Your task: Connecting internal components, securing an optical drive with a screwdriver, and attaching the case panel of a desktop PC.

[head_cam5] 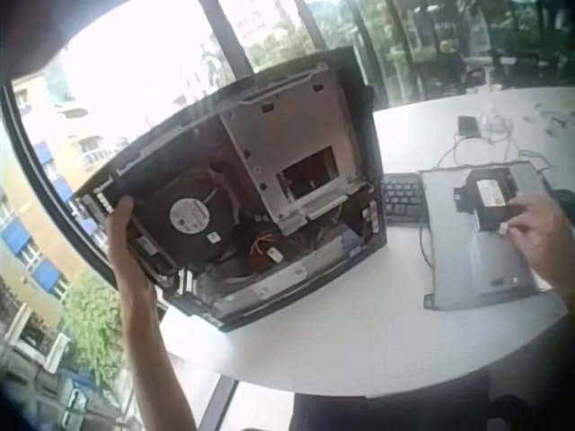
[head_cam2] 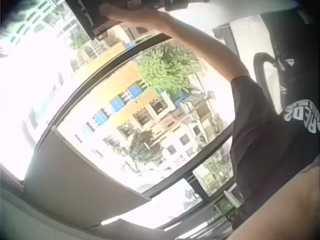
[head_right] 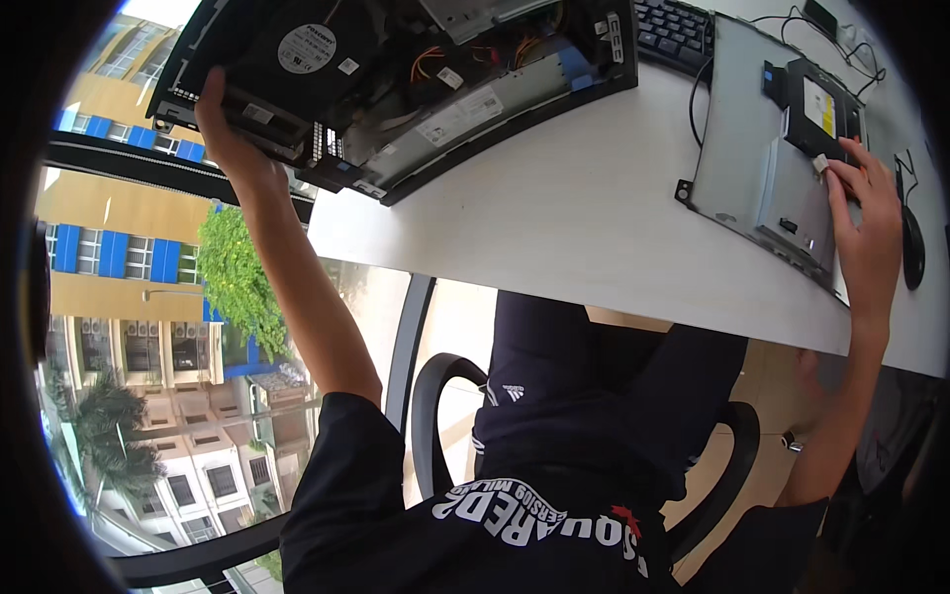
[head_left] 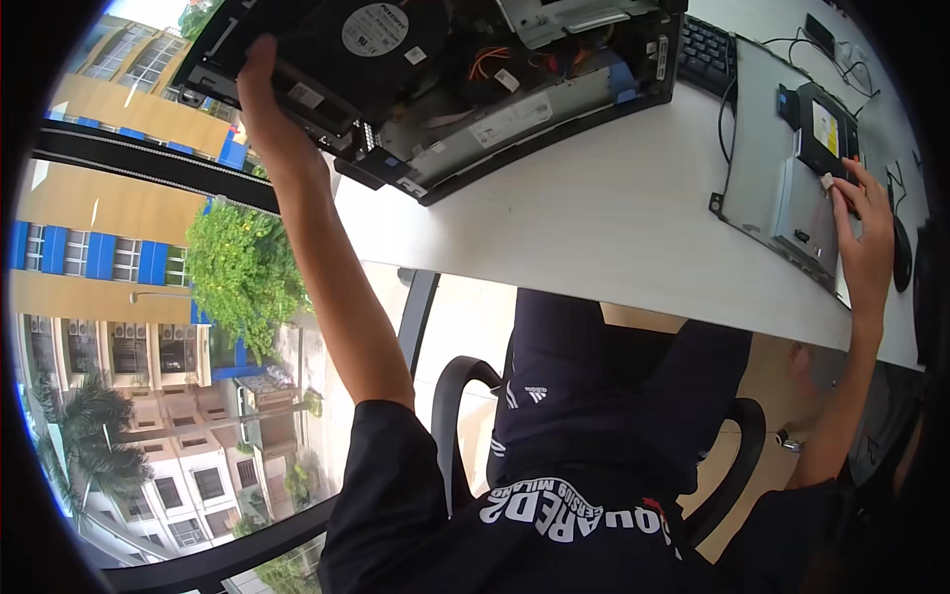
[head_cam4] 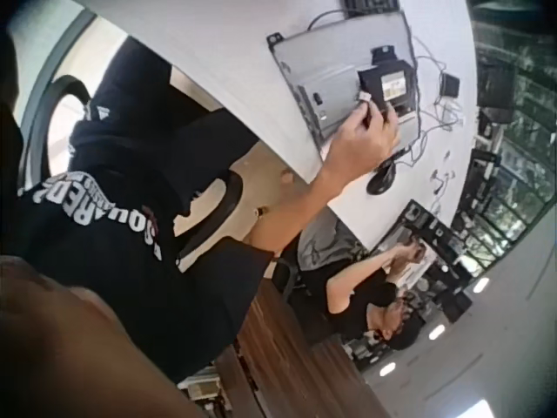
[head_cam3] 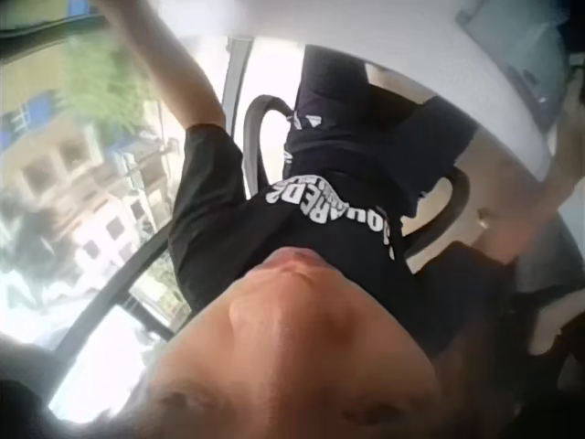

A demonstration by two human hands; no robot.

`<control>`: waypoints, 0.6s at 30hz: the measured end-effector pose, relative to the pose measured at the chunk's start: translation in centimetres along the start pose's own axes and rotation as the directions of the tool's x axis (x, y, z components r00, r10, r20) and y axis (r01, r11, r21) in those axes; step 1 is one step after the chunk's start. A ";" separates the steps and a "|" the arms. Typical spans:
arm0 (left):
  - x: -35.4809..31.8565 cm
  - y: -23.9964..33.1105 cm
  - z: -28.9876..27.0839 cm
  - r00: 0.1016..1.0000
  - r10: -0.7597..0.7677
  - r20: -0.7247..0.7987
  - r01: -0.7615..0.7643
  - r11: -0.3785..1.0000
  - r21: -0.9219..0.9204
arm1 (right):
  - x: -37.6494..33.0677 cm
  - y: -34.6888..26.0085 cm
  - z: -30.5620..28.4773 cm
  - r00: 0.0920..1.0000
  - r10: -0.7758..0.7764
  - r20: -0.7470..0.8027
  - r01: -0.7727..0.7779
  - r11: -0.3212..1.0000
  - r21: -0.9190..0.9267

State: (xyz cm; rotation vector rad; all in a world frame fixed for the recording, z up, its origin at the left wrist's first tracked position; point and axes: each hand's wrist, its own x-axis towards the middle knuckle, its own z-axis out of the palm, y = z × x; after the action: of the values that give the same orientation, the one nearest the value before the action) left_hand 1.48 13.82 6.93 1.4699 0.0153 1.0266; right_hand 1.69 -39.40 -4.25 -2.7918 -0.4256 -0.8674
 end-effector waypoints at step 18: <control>1.6 0.3 1.8 0.990 -0.101 0.099 0.104 0.994 -0.029 | 5.4 -24.6 -0.9 0.931 -0.188 -0.314 0.361 0.604 0.710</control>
State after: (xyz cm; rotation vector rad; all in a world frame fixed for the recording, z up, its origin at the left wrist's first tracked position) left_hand 3.31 13.27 8.44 1.4716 0.0030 0.8675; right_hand -2.54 -15.36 1.86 -1.8464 -0.9544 -0.7736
